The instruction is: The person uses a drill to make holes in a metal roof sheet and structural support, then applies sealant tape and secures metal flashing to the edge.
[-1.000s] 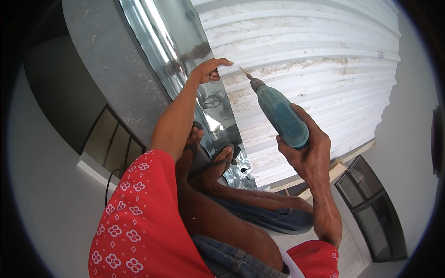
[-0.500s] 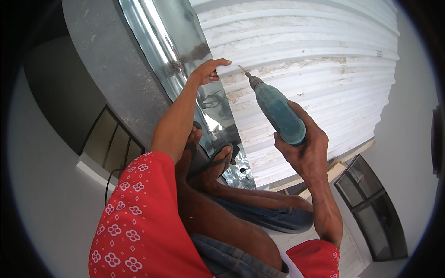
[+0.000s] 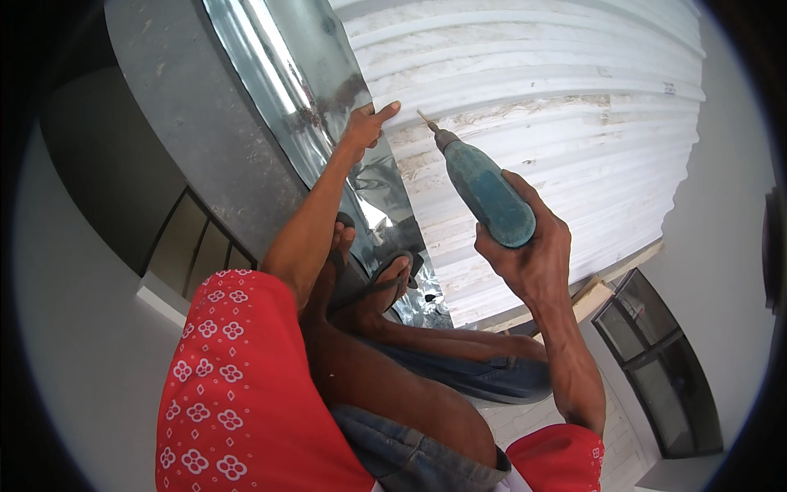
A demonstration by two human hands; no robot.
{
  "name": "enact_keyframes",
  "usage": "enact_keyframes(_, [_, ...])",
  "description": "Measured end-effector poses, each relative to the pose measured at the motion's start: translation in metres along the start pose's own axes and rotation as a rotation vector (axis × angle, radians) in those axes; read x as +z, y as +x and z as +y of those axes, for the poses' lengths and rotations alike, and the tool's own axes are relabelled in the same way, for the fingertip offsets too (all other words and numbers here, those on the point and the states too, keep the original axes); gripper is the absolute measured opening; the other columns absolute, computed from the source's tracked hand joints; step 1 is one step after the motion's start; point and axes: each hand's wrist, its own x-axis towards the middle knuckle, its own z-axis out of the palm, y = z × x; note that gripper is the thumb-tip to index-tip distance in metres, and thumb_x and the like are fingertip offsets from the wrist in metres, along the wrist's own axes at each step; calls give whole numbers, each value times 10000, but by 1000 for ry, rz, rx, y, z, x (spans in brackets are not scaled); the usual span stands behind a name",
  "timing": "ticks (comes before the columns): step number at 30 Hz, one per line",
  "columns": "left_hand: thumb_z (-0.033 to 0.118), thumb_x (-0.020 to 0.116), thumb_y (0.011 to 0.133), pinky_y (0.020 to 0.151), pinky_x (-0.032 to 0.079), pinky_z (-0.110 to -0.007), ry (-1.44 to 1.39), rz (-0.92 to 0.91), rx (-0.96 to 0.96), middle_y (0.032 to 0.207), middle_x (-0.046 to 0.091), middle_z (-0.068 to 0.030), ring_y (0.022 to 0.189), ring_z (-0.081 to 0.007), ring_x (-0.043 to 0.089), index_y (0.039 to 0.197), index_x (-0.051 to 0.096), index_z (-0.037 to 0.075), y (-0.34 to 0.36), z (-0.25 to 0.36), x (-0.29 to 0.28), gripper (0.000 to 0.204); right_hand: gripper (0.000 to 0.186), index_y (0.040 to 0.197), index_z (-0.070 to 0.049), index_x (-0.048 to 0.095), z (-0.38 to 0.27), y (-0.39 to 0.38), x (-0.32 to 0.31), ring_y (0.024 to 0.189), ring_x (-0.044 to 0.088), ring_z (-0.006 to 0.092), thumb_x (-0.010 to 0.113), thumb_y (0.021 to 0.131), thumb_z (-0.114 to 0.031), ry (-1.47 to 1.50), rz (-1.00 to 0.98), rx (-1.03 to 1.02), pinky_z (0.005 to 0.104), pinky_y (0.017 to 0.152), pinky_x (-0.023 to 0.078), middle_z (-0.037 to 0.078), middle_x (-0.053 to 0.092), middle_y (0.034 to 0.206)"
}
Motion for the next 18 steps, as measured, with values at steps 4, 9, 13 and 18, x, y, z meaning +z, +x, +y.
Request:
enact_keyframes(4, [522, 795, 830, 407, 241, -272, 32, 0, 8, 592, 434, 49, 462, -62, 332, 939, 687, 39, 2, 2, 0, 507, 614, 1312, -35, 618, -5, 9, -2, 975, 732, 297, 790, 731, -137, -47, -24, -39, 376, 851, 574, 179, 737, 1081])
enact_keyframes(9, [517, 791, 825, 411, 242, -268, 58, 51, -5, 595, 455, 46, 463, -62, 340, 894, 680, 46, -3, 3, 5, 489, 611, 1320, -6, 616, -12, 18, -6, 988, 739, 284, 783, 745, -125, 13, -100, 22, 366, 874, 571, 206, 741, 1063])
enact_keyframes(13, [490, 790, 850, 420, 226, -260, 82, 40, -12, 638, 437, 47, 484, -52, 347, 949, 653, 45, 0, 4, 5, 475, 604, 1314, -17, 622, -11, 21, -5, 990, 739, 284, 783, 742, -126, -56, -80, -8, 367, 872, 571, 197, 742, 1064])
enact_keyframes(18, [475, 786, 859, 418, 233, -257, 62, 29, 2, 627, 439, 53, 470, -49, 344, 981, 667, 31, 0, 3, 6, 476, 603, 1311, -27, 626, -8, 21, -1, 983, 740, 293, 782, 737, -129, -80, -62, -50, 370, 866, 571, 185, 744, 1059])
